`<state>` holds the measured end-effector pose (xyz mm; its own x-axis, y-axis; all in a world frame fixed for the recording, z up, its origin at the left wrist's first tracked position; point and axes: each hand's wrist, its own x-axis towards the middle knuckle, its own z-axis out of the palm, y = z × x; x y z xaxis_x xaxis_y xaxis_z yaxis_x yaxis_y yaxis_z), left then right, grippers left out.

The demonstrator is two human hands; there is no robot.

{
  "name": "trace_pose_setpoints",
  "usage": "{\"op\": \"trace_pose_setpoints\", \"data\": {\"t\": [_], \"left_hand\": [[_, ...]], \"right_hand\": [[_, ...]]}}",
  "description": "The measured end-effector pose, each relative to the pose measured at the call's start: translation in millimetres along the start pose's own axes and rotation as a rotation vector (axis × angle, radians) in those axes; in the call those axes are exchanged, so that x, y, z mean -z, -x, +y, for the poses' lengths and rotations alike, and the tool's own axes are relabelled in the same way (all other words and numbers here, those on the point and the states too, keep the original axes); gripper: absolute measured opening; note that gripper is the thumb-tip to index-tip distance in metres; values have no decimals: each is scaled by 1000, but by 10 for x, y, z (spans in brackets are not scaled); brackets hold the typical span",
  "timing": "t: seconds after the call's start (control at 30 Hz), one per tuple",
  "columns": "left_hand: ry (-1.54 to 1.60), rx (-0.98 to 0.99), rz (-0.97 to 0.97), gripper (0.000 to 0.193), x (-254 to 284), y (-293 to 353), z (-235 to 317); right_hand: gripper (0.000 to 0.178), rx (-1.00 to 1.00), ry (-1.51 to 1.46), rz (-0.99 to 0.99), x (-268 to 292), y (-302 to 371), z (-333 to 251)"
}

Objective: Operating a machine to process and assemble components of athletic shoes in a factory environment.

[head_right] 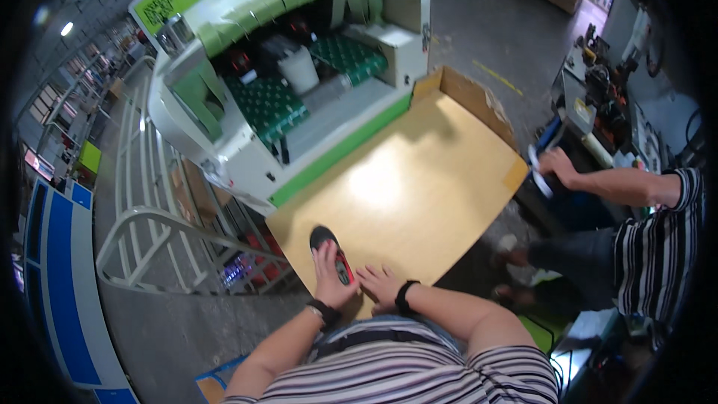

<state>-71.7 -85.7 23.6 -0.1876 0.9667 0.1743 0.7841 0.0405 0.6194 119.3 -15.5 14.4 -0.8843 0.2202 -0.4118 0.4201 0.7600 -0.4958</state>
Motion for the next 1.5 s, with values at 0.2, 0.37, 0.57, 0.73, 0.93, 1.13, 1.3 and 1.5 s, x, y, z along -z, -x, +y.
{"op": "trace_pose_setpoints", "data": {"t": [0.2,0.37,0.57,0.73,0.93,1.13,1.3,1.5], "left_hand": [[174,134,37,122,72,-174,-158],[190,185,63,130,-5,-136,-143],[159,173,61,122,-3,-109,-148],[193,124,83,119,-58,-87,-232],[215,155,63,117,-57,-92,-228],[194,135,82,113,-58,-127,-215],[245,169,97,110,-59,-165,-145],[348,307,156,106,-18,-369,87]], "right_hand": [[101,-7,90,24,232,112,-97],[66,-13,-161,391,410,-178,176],[58,-179,-311,1113,1486,-817,594],[102,-771,-1154,1005,1322,-1584,1942],[102,-994,-1203,1202,1654,-1929,1706],[65,-546,-624,1211,1983,-1094,1413],[80,-472,-251,835,1361,-419,838],[85,-296,-484,813,1028,-105,736]]}}
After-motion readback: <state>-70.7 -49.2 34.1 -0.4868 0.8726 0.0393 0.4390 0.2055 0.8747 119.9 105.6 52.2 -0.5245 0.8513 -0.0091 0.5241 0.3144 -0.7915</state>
